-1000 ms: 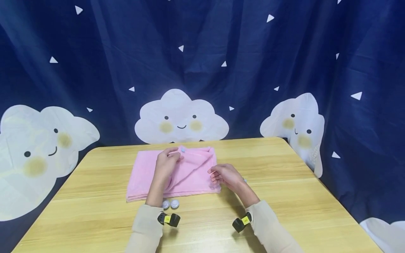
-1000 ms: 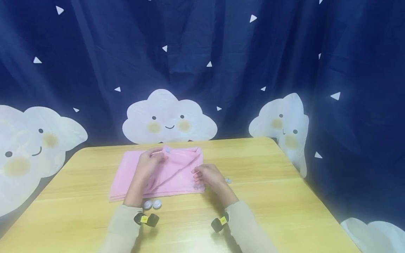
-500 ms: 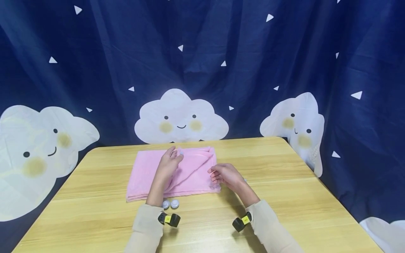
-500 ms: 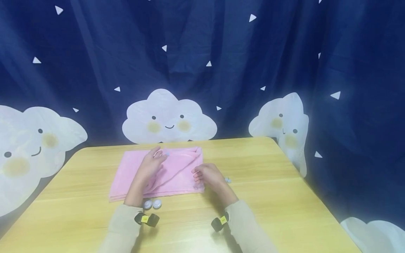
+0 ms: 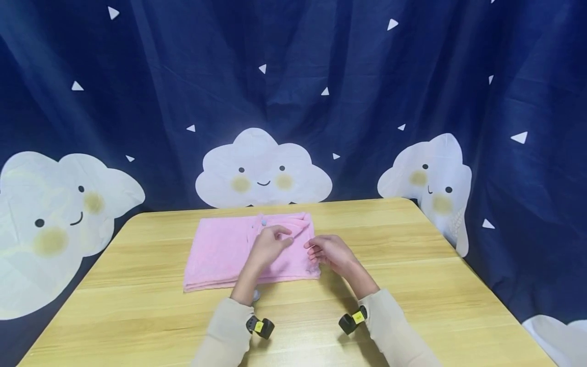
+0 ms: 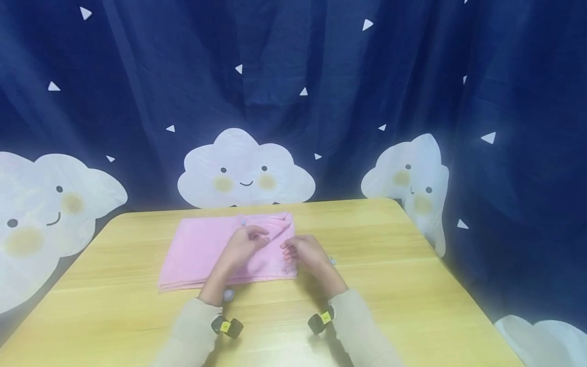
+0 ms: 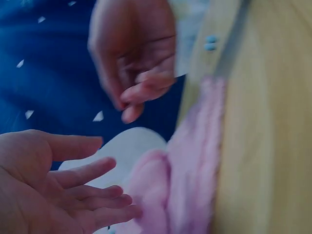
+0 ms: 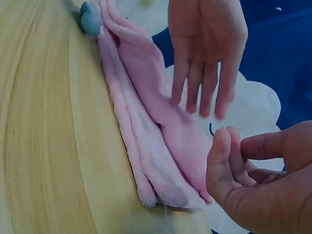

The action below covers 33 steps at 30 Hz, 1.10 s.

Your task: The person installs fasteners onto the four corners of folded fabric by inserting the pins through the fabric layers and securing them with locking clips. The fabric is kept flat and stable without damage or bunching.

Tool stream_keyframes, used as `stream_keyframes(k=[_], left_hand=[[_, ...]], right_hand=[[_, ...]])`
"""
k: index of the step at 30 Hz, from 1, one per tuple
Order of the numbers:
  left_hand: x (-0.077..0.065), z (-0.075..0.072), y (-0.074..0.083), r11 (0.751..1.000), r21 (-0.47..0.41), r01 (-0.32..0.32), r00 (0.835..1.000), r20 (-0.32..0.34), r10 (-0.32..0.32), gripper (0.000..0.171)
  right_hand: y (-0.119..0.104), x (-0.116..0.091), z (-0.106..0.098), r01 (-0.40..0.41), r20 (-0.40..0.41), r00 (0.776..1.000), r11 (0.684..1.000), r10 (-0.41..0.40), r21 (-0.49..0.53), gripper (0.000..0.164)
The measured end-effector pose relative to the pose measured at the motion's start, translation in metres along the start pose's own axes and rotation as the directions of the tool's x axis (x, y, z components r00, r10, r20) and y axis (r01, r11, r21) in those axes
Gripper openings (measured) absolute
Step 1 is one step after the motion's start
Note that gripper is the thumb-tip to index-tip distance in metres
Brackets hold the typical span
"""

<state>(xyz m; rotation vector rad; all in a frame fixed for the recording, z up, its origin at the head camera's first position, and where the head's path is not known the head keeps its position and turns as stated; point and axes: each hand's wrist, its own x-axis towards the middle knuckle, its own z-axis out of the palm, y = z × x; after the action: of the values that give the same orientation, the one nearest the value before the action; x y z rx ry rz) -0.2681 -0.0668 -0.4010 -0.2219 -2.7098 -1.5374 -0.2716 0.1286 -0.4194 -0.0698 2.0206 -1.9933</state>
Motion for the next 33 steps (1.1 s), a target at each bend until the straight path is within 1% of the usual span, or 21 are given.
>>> stream_keyframes(k=[3, 6, 9, 13, 15, 19, 22, 26, 29, 33], left_hand=[[-0.001, 0.015, 0.001, 0.995, 0.095, -0.018, 0.998, 0.056, 0.013, 0.02], [-0.003, 0.026, 0.001, 0.984, 0.168, -0.051, 0.994, 0.1, 0.035, 0.015], [-0.005, 0.032, 0.0, 0.968, 0.233, -0.092, 0.986, 0.155, 0.056, 0.018], [-0.007, 0.036, 0.0, 0.936, 0.331, -0.122, 0.972, 0.233, 0.044, 0.025], [-0.007, 0.038, -0.001, 0.914, 0.386, -0.124, 0.969, 0.248, 0.027, 0.029], [-0.006, 0.04, -0.002, 0.889, 0.439, -0.131, 0.966, 0.257, 0.015, 0.035], [-0.006, 0.04, -0.004, 0.888, 0.437, -0.142, 0.965, 0.262, 0.025, 0.03], [-0.005, 0.039, -0.007, 0.893, 0.421, -0.158, 0.966, 0.251, 0.053, 0.014], [-0.004, 0.037, -0.008, 0.905, 0.393, -0.165, 0.973, 0.216, 0.083, 0.004], [-0.003, 0.032, -0.008, 0.934, 0.322, -0.153, 0.981, 0.16, 0.105, 0.005]], right_hand=[[0.0, 0.0, -0.001, 0.006, 0.003, 1.0, 1.0, -0.006, 0.002, 0.03], [0.001, 0.001, -0.001, 0.009, 0.011, 1.0, 1.0, -0.009, 0.005, 0.03], [0.001, 0.001, -0.001, 0.011, 0.014, 1.0, 1.0, -0.011, 0.007, 0.029], [0.001, 0.0, 0.0, 0.011, 0.012, 1.0, 1.0, -0.011, 0.01, 0.028], [0.001, 0.0, 0.0, 0.01, 0.011, 1.0, 1.0, -0.01, 0.009, 0.028], [0.001, 0.0, 0.0, 0.007, 0.01, 1.0, 1.0, -0.007, 0.012, 0.028], [0.0, -0.001, 0.0, 0.008, 0.011, 1.0, 1.0, -0.009, 0.019, 0.028], [0.0, -0.001, -0.002, 0.01, 0.018, 1.0, 1.0, -0.01, 0.002, 0.029], [0.0, -0.002, -0.003, 0.002, 0.013, 1.0, 0.999, -0.001, -0.044, 0.032], [0.0, -0.001, -0.005, -0.014, 0.029, 0.999, 0.993, 0.017, -0.119, 0.038]])
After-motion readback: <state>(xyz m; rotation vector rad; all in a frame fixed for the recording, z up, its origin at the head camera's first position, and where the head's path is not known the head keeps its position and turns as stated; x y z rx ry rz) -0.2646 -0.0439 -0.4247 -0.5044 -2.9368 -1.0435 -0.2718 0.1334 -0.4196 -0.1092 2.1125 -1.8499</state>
